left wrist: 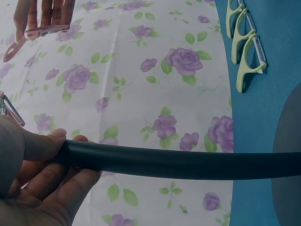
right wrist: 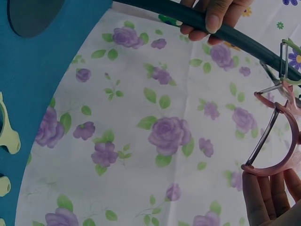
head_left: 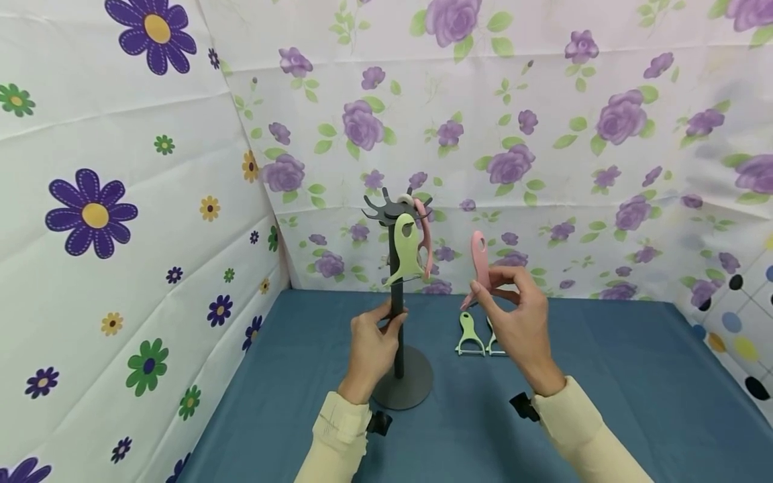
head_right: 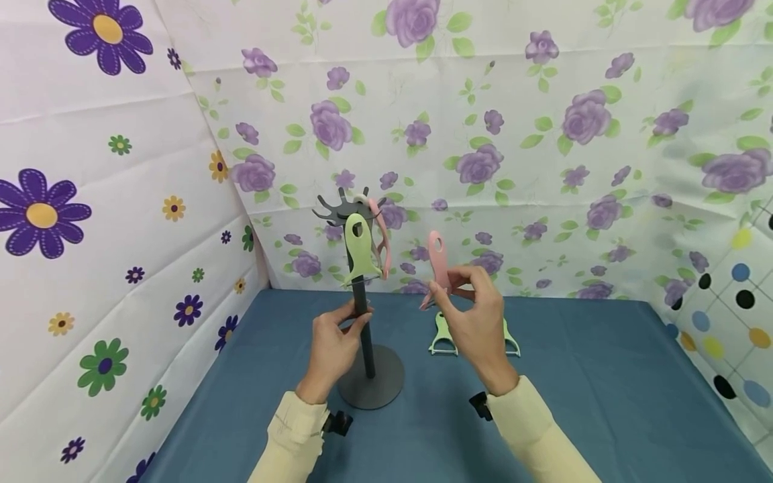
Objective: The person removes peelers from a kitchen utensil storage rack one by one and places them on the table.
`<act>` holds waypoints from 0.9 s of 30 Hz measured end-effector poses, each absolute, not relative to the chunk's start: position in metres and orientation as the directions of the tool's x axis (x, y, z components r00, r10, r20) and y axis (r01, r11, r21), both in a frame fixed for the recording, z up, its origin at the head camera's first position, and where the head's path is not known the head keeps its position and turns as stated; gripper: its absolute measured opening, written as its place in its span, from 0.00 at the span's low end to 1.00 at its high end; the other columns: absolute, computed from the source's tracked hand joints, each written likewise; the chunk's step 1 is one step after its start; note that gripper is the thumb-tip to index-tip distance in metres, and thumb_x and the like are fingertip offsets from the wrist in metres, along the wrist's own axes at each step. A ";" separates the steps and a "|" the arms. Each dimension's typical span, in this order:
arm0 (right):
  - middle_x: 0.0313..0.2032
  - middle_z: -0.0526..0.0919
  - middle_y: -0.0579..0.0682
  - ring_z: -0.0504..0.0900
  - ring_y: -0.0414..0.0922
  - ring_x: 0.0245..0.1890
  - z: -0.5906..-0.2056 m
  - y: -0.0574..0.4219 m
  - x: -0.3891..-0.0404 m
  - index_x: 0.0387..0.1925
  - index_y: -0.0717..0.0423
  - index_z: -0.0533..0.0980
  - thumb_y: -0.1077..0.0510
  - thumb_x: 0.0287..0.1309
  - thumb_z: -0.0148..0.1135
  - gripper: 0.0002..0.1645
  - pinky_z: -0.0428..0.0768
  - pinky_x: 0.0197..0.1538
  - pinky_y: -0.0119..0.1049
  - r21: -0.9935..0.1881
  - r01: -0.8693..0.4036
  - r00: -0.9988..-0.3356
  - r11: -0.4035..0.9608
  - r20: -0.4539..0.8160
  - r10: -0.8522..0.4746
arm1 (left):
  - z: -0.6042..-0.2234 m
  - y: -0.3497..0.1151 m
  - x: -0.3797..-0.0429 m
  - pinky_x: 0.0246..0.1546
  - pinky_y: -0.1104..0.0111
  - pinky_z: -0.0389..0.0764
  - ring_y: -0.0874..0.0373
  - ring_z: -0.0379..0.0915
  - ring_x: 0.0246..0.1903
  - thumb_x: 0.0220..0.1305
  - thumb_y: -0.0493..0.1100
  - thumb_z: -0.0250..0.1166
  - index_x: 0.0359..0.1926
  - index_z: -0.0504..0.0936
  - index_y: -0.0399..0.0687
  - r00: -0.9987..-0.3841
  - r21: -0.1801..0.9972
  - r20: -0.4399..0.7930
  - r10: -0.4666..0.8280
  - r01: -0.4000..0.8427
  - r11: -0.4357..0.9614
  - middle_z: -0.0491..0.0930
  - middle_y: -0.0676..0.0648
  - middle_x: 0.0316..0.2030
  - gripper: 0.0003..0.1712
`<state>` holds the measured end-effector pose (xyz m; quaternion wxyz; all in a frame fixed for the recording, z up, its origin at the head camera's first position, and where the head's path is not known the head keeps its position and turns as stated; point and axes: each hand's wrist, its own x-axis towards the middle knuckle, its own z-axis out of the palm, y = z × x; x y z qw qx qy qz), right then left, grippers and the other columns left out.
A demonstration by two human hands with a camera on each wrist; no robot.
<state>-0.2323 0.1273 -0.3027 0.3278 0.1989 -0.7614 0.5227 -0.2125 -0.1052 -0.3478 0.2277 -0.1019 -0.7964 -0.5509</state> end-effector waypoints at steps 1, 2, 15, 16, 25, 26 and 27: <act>0.44 0.83 0.49 0.80 0.34 0.46 -0.303 0.128 -0.232 0.49 0.54 0.81 0.59 0.63 0.72 0.14 0.83 0.50 0.24 -0.668 -0.643 -0.707 0.376 0.706 0.044 | -0.348 -0.105 -0.213 0.50 0.59 0.88 0.49 0.86 0.51 0.71 0.37 0.65 0.56 0.86 0.46 -0.876 0.830 0.474 -0.091 0.410 0.378 0.89 0.42 0.47 0.15; 0.44 0.83 0.49 0.80 0.34 0.46 -0.303 0.129 -0.233 0.49 0.54 0.81 0.58 0.63 0.72 0.14 0.83 0.50 0.24 -0.669 -0.641 -0.708 0.376 0.705 0.048 | -0.348 -0.105 -0.213 0.50 0.59 0.88 0.49 0.86 0.51 0.71 0.37 0.65 0.57 0.86 0.46 -0.876 0.830 0.473 -0.092 0.408 0.381 0.89 0.43 0.47 0.15; 0.44 0.84 0.48 0.80 0.34 0.44 -0.311 0.141 -0.235 0.48 0.54 0.82 0.55 0.63 0.72 0.14 0.82 0.48 0.25 -0.679 -0.599 -0.720 0.424 0.689 0.087 | -0.348 -0.106 -0.215 0.49 0.60 0.88 0.49 0.86 0.51 0.71 0.38 0.65 0.57 0.86 0.45 -0.876 0.827 0.474 -0.090 0.407 0.387 0.89 0.41 0.48 0.15; 0.44 0.84 0.48 0.80 0.34 0.43 -0.312 0.142 -0.235 0.48 0.53 0.82 0.55 0.63 0.72 0.14 0.82 0.48 0.25 -0.680 -0.595 -0.721 0.428 0.687 0.089 | -0.348 -0.106 -0.215 0.50 0.59 0.88 0.49 0.86 0.51 0.71 0.38 0.65 0.56 0.86 0.45 -0.876 0.828 0.473 -0.090 0.407 0.385 0.89 0.41 0.48 0.15; 0.44 0.84 0.49 0.80 0.34 0.41 -0.319 0.152 -0.236 0.49 0.54 0.82 0.56 0.62 0.73 0.15 0.80 0.46 0.22 -0.677 -0.574 -0.725 0.461 0.682 0.099 | -0.348 -0.106 -0.213 0.50 0.59 0.88 0.50 0.87 0.50 0.71 0.37 0.65 0.57 0.86 0.45 -0.878 0.830 0.470 -0.091 0.404 0.384 0.89 0.42 0.48 0.16; 0.44 0.84 0.49 0.80 0.35 0.41 -0.320 0.153 -0.236 0.49 0.53 0.82 0.56 0.62 0.73 0.15 0.80 0.46 0.22 -0.679 -0.572 -0.726 0.460 0.680 0.100 | -0.348 -0.105 -0.213 0.50 0.59 0.88 0.49 0.87 0.50 0.71 0.37 0.65 0.58 0.86 0.45 -0.879 0.832 0.468 -0.092 0.403 0.382 0.89 0.42 0.48 0.16; 0.44 0.84 0.49 0.80 0.35 0.41 -0.320 0.154 -0.235 0.49 0.53 0.82 0.56 0.62 0.73 0.15 0.80 0.46 0.22 -0.679 -0.570 -0.727 0.463 0.679 0.101 | -0.348 -0.105 -0.212 0.50 0.59 0.88 0.50 0.87 0.50 0.71 0.37 0.65 0.58 0.86 0.46 -0.880 0.833 0.465 -0.093 0.399 0.384 0.89 0.42 0.48 0.16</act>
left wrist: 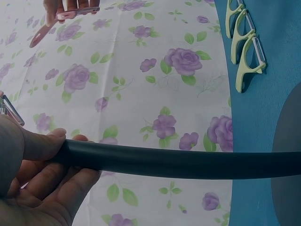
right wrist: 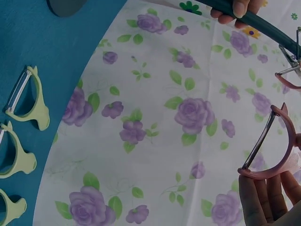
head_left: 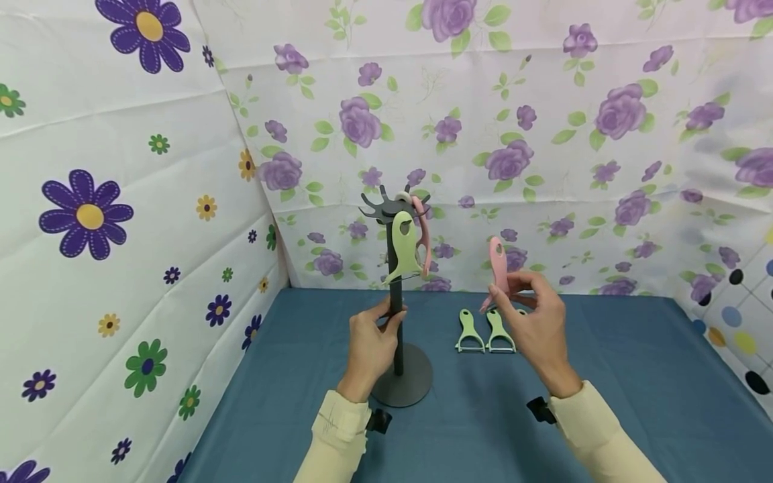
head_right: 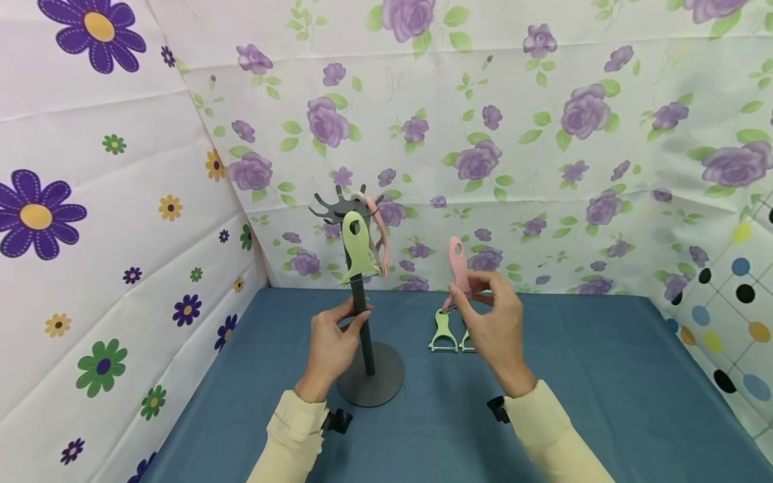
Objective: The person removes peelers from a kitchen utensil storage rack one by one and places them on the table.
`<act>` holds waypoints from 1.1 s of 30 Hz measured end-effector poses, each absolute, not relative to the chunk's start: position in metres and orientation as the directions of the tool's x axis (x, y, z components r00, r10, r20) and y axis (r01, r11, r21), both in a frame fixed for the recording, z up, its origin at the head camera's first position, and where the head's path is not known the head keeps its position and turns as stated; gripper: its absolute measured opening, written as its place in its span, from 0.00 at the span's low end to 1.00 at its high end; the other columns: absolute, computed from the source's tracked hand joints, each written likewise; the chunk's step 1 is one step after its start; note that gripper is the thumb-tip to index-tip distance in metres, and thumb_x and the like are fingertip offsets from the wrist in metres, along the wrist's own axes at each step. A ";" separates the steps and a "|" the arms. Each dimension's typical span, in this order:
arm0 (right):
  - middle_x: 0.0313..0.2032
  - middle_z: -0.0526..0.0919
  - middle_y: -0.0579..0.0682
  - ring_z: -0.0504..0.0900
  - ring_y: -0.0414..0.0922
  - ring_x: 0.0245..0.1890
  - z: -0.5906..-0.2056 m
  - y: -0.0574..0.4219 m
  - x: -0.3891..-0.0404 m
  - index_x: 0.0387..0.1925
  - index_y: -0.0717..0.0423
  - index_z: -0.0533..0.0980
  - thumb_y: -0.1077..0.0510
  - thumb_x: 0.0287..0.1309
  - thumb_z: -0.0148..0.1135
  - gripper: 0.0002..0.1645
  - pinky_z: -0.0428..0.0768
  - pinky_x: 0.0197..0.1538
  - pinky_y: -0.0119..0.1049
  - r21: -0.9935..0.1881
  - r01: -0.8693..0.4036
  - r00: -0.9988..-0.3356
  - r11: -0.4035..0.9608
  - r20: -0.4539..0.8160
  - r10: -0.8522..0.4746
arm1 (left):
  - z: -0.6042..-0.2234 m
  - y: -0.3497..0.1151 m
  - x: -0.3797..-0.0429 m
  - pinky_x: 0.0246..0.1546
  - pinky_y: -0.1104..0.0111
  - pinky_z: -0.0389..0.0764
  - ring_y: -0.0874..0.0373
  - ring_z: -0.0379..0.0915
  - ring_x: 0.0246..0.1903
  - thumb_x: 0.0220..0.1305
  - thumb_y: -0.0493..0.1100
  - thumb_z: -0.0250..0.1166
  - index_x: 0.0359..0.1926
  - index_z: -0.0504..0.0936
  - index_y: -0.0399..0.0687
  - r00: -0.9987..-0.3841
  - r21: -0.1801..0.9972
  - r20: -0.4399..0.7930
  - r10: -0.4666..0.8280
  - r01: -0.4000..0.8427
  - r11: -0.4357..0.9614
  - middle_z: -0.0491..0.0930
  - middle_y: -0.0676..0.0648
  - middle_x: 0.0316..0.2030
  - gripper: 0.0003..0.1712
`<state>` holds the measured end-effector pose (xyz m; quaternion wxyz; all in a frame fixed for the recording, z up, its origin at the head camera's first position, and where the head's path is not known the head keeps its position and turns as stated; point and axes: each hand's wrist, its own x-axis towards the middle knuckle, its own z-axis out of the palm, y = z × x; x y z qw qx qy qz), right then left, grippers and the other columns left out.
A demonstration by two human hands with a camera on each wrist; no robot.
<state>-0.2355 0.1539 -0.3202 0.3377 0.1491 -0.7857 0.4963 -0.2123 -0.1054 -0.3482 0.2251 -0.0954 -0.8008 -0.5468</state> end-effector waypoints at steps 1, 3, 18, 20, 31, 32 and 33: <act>0.44 0.84 0.49 0.80 0.36 0.41 -0.321 0.155 -0.236 0.49 0.53 0.82 0.56 0.62 0.73 0.15 0.80 0.46 0.21 -0.679 -0.567 -0.728 0.466 0.678 0.102 | -0.348 -0.105 -0.212 0.50 0.59 0.88 0.49 0.87 0.50 0.71 0.37 0.65 0.58 0.86 0.46 -0.881 0.834 0.463 -0.094 0.397 0.383 0.89 0.42 0.48 0.16; 0.45 0.84 0.49 0.80 0.37 0.41 -0.322 0.156 -0.236 0.50 0.52 0.82 0.56 0.62 0.73 0.15 0.80 0.46 0.20 -0.681 -0.562 -0.730 0.469 0.675 0.106 | -0.348 -0.105 -0.212 0.50 0.59 0.88 0.50 0.87 0.50 0.71 0.37 0.65 0.58 0.86 0.46 -0.883 0.836 0.459 -0.096 0.393 0.382 0.89 0.42 0.48 0.16; 0.45 0.84 0.51 0.79 0.36 0.40 -0.335 0.170 -0.241 0.51 0.55 0.82 0.54 0.62 0.73 0.17 0.79 0.45 0.19 -0.685 -0.510 -0.740 0.521 0.658 0.141 | -0.351 -0.105 -0.212 0.51 0.59 0.88 0.50 0.87 0.50 0.71 0.37 0.65 0.58 0.85 0.46 -0.877 0.832 0.473 -0.086 0.413 0.371 0.89 0.42 0.47 0.16; 0.44 0.84 0.51 0.79 0.36 0.40 -0.336 0.171 -0.241 0.51 0.55 0.82 0.53 0.62 0.73 0.18 0.79 0.45 0.19 -0.687 -0.497 -0.744 0.530 0.652 0.147 | -0.351 -0.105 -0.212 0.51 0.59 0.88 0.50 0.87 0.50 0.71 0.37 0.65 0.57 0.86 0.46 -0.875 0.831 0.477 -0.085 0.417 0.368 0.89 0.42 0.46 0.16; 0.44 0.84 0.50 0.80 0.31 0.40 -0.341 0.179 -0.243 0.51 0.55 0.82 0.52 0.63 0.72 0.18 0.79 0.46 0.18 -0.696 -0.461 -0.756 0.550 0.633 0.167 | -0.351 -0.106 -0.213 0.51 0.59 0.87 0.49 0.87 0.50 0.71 0.37 0.65 0.58 0.86 0.47 -0.876 0.835 0.473 -0.089 0.414 0.364 0.89 0.44 0.46 0.16; 0.44 0.84 0.50 0.80 0.32 0.40 -0.342 0.180 -0.243 0.51 0.55 0.82 0.52 0.63 0.72 0.18 0.79 0.46 0.18 -0.698 -0.458 -0.758 0.551 0.630 0.168 | -0.351 -0.106 -0.213 0.51 0.59 0.87 0.49 0.87 0.51 0.71 0.37 0.65 0.58 0.86 0.47 -0.877 0.835 0.472 -0.088 0.413 0.363 0.89 0.44 0.46 0.16; 0.44 0.84 0.50 0.80 0.33 0.40 -0.342 0.181 -0.244 0.51 0.55 0.82 0.52 0.63 0.72 0.18 0.79 0.46 0.17 -0.700 -0.453 -0.761 0.552 0.626 0.170 | -0.351 -0.106 -0.213 0.51 0.59 0.87 0.49 0.87 0.51 0.71 0.37 0.65 0.58 0.85 0.47 -0.877 0.836 0.472 -0.088 0.413 0.362 0.89 0.44 0.46 0.17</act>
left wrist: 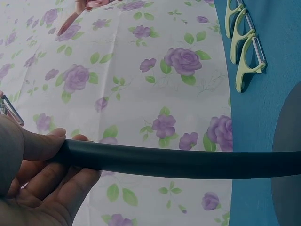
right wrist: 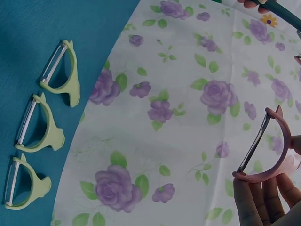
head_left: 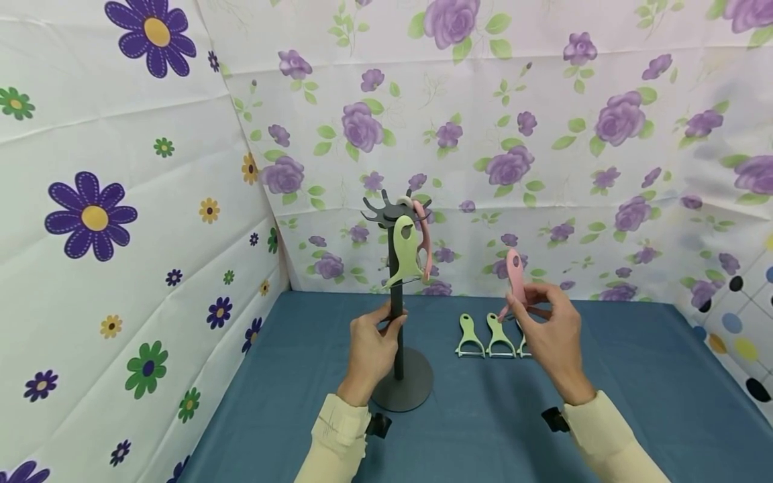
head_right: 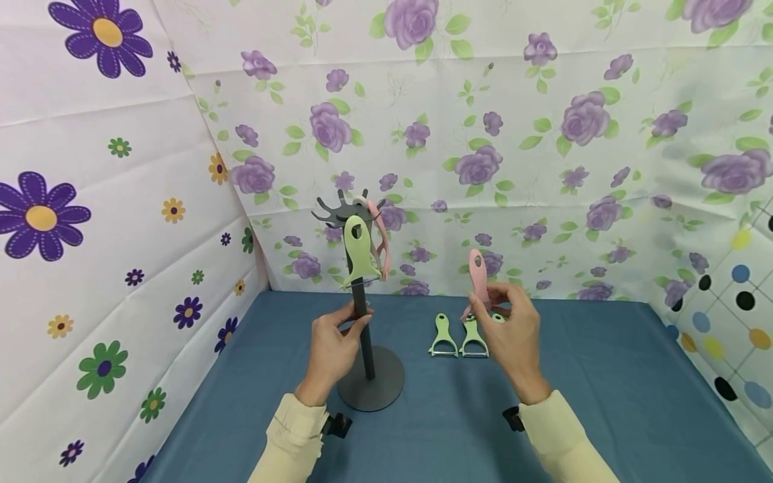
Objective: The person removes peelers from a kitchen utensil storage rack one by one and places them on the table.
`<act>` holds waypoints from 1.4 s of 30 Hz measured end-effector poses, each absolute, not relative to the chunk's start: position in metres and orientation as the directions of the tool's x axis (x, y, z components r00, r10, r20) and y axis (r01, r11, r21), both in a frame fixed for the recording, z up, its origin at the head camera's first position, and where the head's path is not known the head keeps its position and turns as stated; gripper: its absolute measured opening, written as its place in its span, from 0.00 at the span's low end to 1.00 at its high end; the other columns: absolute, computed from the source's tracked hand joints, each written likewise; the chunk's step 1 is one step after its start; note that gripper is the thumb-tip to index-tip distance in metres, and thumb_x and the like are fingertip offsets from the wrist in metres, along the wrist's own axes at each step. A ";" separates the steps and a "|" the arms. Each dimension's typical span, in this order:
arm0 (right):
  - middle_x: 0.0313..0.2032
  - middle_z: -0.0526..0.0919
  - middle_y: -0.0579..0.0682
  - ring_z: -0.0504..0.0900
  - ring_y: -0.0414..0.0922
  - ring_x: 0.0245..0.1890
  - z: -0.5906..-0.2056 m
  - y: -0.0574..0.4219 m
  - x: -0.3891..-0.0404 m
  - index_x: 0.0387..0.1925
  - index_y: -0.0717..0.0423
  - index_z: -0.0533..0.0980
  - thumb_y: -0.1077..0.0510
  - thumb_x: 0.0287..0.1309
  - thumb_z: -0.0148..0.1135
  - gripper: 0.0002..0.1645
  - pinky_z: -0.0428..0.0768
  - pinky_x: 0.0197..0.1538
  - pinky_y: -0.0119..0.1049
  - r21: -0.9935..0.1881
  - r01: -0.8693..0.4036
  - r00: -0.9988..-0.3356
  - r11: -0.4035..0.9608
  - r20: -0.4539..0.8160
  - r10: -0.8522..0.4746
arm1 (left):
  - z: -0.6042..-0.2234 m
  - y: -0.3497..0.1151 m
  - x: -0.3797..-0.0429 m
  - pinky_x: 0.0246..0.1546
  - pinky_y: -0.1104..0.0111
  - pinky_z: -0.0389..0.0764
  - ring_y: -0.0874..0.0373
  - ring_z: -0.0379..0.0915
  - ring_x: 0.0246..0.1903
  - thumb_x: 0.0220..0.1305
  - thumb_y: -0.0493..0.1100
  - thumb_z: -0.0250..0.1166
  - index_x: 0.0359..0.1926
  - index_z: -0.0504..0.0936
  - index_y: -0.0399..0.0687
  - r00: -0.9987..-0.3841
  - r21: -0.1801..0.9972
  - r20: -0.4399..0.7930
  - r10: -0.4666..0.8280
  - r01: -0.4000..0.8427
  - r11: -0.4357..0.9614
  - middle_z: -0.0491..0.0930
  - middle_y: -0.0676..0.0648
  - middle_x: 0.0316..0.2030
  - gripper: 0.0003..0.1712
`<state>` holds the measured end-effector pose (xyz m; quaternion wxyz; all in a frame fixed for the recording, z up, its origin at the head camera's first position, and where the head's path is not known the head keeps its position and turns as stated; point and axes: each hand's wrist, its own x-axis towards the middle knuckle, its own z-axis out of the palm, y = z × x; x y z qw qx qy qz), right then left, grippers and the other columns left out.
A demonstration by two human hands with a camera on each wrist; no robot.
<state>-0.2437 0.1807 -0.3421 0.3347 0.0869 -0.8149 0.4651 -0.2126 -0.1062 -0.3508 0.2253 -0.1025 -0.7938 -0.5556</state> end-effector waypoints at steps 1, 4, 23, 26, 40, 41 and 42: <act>0.44 0.84 0.50 0.80 0.33 0.40 -0.343 0.182 -0.244 0.51 0.54 0.82 0.52 0.63 0.72 0.18 0.78 0.46 0.16 -0.701 -0.450 -0.762 0.553 0.625 0.170 | -0.351 -0.106 -0.213 0.51 0.59 0.87 0.49 0.87 0.51 0.71 0.37 0.65 0.58 0.85 0.47 -0.878 0.836 0.471 -0.087 0.412 0.361 0.89 0.44 0.46 0.17; 0.44 0.84 0.51 0.80 0.34 0.41 -0.345 0.184 -0.245 0.52 0.55 0.82 0.52 0.63 0.72 0.18 0.79 0.47 0.16 -0.704 -0.445 -0.766 0.553 0.620 0.173 | -0.350 -0.106 -0.212 0.51 0.59 0.87 0.49 0.87 0.51 0.71 0.37 0.65 0.59 0.85 0.48 -0.875 0.833 0.476 -0.088 0.417 0.364 0.89 0.44 0.46 0.17; 0.43 0.84 0.51 0.77 0.33 0.39 -0.357 0.195 -0.250 0.50 0.54 0.82 0.51 0.64 0.72 0.17 0.79 0.44 0.19 -0.709 -0.405 -0.774 0.578 0.602 0.196 | -0.351 -0.107 -0.211 0.53 0.62 0.86 0.52 0.86 0.52 0.71 0.37 0.65 0.60 0.84 0.46 -0.885 0.850 0.457 -0.089 0.405 0.337 0.89 0.43 0.47 0.18; 0.43 0.84 0.51 0.77 0.33 0.39 -0.359 0.196 -0.251 0.50 0.55 0.83 0.51 0.64 0.72 0.17 0.78 0.44 0.19 -0.707 -0.405 -0.771 0.580 0.605 0.199 | -0.351 -0.107 -0.211 0.53 0.62 0.86 0.51 0.86 0.52 0.71 0.37 0.65 0.61 0.83 0.46 -0.883 0.848 0.462 -0.086 0.411 0.335 0.89 0.42 0.47 0.19; 0.44 0.84 0.52 0.76 0.30 0.40 -0.366 0.204 -0.254 0.51 0.56 0.82 0.51 0.63 0.72 0.19 0.79 0.45 0.17 -0.704 -0.385 -0.767 0.597 0.604 0.218 | -0.351 -0.106 -0.212 0.52 0.60 0.87 0.51 0.86 0.51 0.71 0.37 0.65 0.61 0.83 0.48 -0.884 0.845 0.459 -0.090 0.402 0.353 0.89 0.42 0.47 0.19; 0.44 0.84 0.52 0.76 0.30 0.40 -0.366 0.205 -0.254 0.51 0.56 0.82 0.51 0.63 0.72 0.19 0.79 0.45 0.17 -0.704 -0.383 -0.768 0.599 0.603 0.218 | -0.351 -0.106 -0.212 0.52 0.60 0.87 0.51 0.86 0.52 0.71 0.37 0.65 0.62 0.83 0.48 -0.884 0.844 0.458 -0.091 0.401 0.355 0.89 0.43 0.47 0.19; 0.44 0.84 0.52 0.77 0.31 0.40 -0.366 0.205 -0.254 0.52 0.56 0.82 0.51 0.63 0.72 0.19 0.78 0.45 0.16 -0.705 -0.380 -0.770 0.599 0.600 0.218 | -0.351 -0.106 -0.212 0.52 0.60 0.87 0.51 0.86 0.51 0.71 0.37 0.65 0.62 0.83 0.48 -0.884 0.844 0.458 -0.093 0.400 0.357 0.89 0.44 0.47 0.19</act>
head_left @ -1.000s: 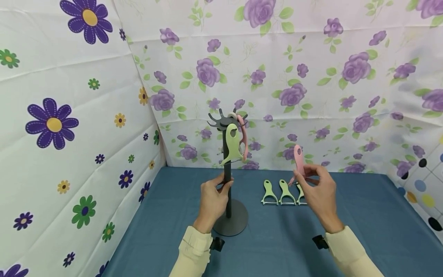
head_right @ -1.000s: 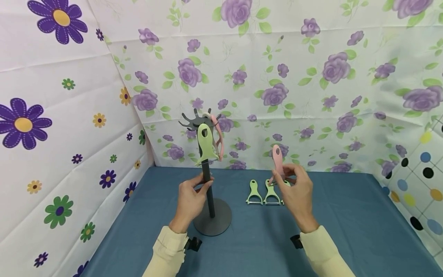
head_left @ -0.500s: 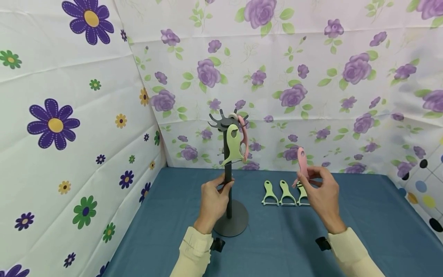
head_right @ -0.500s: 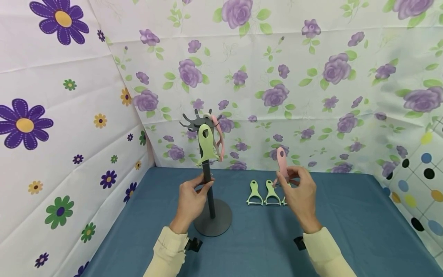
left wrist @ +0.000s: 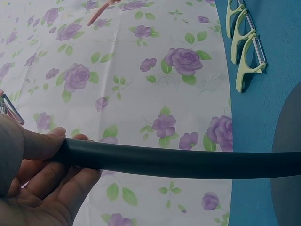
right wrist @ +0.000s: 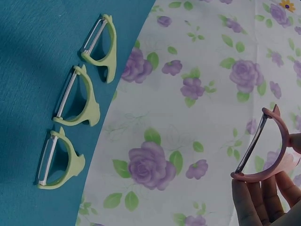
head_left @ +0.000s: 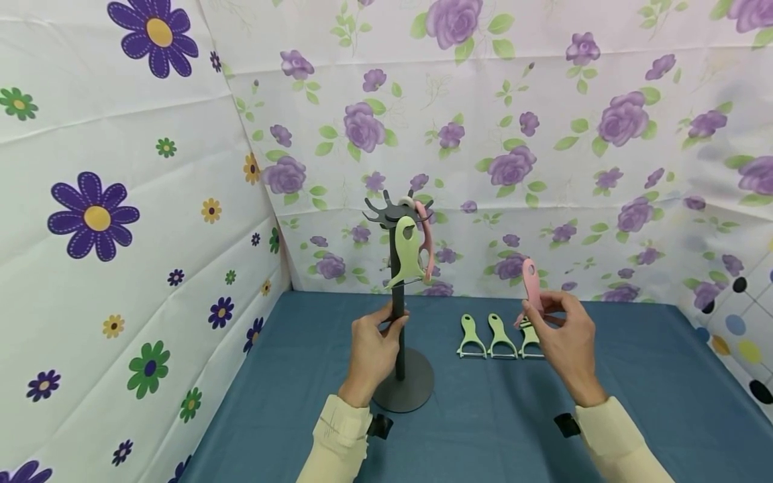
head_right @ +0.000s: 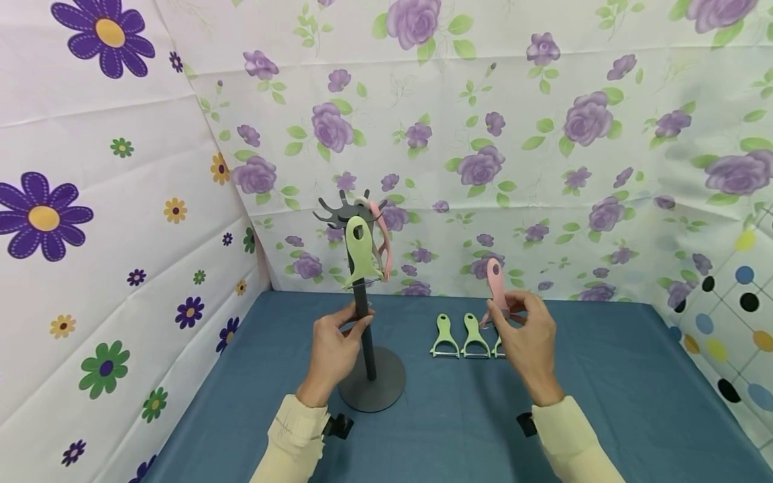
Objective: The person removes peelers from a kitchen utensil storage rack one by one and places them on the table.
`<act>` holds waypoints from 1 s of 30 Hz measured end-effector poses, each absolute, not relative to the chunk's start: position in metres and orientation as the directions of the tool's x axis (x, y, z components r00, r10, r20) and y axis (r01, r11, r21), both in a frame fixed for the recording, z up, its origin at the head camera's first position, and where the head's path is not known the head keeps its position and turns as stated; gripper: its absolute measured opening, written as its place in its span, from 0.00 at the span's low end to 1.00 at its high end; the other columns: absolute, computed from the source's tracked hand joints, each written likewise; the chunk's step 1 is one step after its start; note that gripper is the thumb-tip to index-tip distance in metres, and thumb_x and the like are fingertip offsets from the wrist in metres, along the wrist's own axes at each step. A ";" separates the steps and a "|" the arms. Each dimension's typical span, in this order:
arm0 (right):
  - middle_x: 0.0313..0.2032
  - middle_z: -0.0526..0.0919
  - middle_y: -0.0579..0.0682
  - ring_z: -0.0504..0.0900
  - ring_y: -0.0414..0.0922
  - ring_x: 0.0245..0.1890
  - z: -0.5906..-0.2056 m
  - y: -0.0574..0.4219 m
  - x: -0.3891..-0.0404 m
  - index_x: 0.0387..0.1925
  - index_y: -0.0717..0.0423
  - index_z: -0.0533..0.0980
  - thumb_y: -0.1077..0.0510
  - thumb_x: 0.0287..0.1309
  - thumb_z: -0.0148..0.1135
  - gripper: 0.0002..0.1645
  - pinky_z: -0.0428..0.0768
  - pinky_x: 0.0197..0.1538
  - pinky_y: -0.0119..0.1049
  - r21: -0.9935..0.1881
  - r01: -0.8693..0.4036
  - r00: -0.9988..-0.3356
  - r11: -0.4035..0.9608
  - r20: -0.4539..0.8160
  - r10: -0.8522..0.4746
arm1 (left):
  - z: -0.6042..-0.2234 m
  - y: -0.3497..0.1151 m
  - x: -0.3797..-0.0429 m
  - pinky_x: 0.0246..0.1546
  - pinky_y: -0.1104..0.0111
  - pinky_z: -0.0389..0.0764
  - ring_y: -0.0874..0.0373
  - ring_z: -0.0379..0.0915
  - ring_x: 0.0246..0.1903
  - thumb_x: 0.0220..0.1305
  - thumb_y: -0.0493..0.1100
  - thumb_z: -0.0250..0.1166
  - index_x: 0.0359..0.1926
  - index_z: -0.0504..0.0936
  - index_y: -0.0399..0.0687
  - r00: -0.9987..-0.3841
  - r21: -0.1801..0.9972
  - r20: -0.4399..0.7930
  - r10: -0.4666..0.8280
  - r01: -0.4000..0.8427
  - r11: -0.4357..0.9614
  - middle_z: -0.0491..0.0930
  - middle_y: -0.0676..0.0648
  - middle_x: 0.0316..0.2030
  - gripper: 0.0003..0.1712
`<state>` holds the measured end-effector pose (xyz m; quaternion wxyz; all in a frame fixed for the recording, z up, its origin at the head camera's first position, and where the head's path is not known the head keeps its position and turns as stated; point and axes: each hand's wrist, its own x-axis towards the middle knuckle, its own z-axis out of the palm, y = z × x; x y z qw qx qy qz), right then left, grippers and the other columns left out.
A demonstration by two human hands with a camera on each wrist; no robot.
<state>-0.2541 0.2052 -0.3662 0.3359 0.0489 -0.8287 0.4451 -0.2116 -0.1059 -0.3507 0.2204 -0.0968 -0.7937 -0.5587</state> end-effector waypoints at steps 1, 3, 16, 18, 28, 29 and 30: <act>0.45 0.84 0.52 0.77 0.32 0.41 -0.366 0.206 -0.254 0.52 0.56 0.82 0.51 0.63 0.72 0.20 0.78 0.45 0.16 -0.704 -0.376 -0.770 0.602 0.599 0.219 | -0.351 -0.106 -0.212 0.52 0.60 0.87 0.51 0.86 0.51 0.71 0.37 0.65 0.62 0.83 0.48 -0.883 0.843 0.459 -0.094 0.400 0.358 0.89 0.44 0.47 0.19; 0.45 0.84 0.53 0.78 0.36 0.41 -0.367 0.207 -0.254 0.52 0.57 0.82 0.51 0.63 0.72 0.20 0.77 0.45 0.15 -0.706 -0.370 -0.772 0.604 0.595 0.222 | -0.350 -0.106 -0.211 0.52 0.60 0.87 0.51 0.86 0.51 0.71 0.37 0.65 0.62 0.83 0.48 -0.884 0.844 0.458 -0.093 0.399 0.359 0.89 0.44 0.47 0.19; 0.45 0.84 0.54 0.80 0.42 0.41 -0.375 0.216 -0.258 0.51 0.57 0.82 0.49 0.63 0.72 0.21 0.74 0.44 0.12 -0.697 -0.326 -0.772 0.639 0.586 0.246 | -0.348 -0.106 -0.210 0.52 0.60 0.87 0.50 0.86 0.51 0.71 0.37 0.65 0.60 0.84 0.48 -0.886 0.851 0.454 -0.090 0.401 0.340 0.89 0.41 0.47 0.18; 0.45 0.84 0.54 0.81 0.43 0.41 -0.377 0.217 -0.259 0.52 0.57 0.82 0.49 0.63 0.72 0.21 0.74 0.44 0.11 -0.693 -0.324 -0.770 0.644 0.588 0.246 | -0.348 -0.106 -0.210 0.52 0.60 0.87 0.51 0.86 0.51 0.71 0.37 0.65 0.60 0.85 0.48 -0.887 0.851 0.453 -0.091 0.400 0.341 0.89 0.42 0.47 0.18; 0.45 0.83 0.56 0.82 0.48 0.41 -0.384 0.223 -0.262 0.51 0.60 0.81 0.50 0.64 0.71 0.21 0.74 0.44 0.12 -0.682 -0.311 -0.770 0.662 0.588 0.245 | -0.348 -0.107 -0.210 0.53 0.60 0.86 0.50 0.86 0.52 0.71 0.37 0.65 0.60 0.84 0.48 -0.886 0.849 0.456 -0.088 0.403 0.340 0.89 0.43 0.47 0.18; 0.45 0.83 0.56 0.82 0.48 0.41 -0.385 0.223 -0.263 0.51 0.60 0.81 0.50 0.64 0.71 0.21 0.74 0.44 0.13 -0.683 -0.306 -0.772 0.664 0.585 0.246 | -0.348 -0.107 -0.210 0.53 0.60 0.86 0.50 0.86 0.52 0.71 0.37 0.65 0.60 0.84 0.48 -0.887 0.851 0.454 -0.089 0.401 0.340 0.89 0.43 0.47 0.18; 0.45 0.83 0.56 0.82 0.48 0.41 -0.386 0.224 -0.263 0.51 0.60 0.81 0.50 0.64 0.71 0.21 0.74 0.44 0.13 -0.683 -0.302 -0.774 0.665 0.583 0.247 | -0.348 -0.107 -0.209 0.53 0.60 0.86 0.50 0.86 0.52 0.71 0.37 0.65 0.60 0.84 0.48 -0.887 0.850 0.454 -0.089 0.401 0.341 0.89 0.43 0.47 0.18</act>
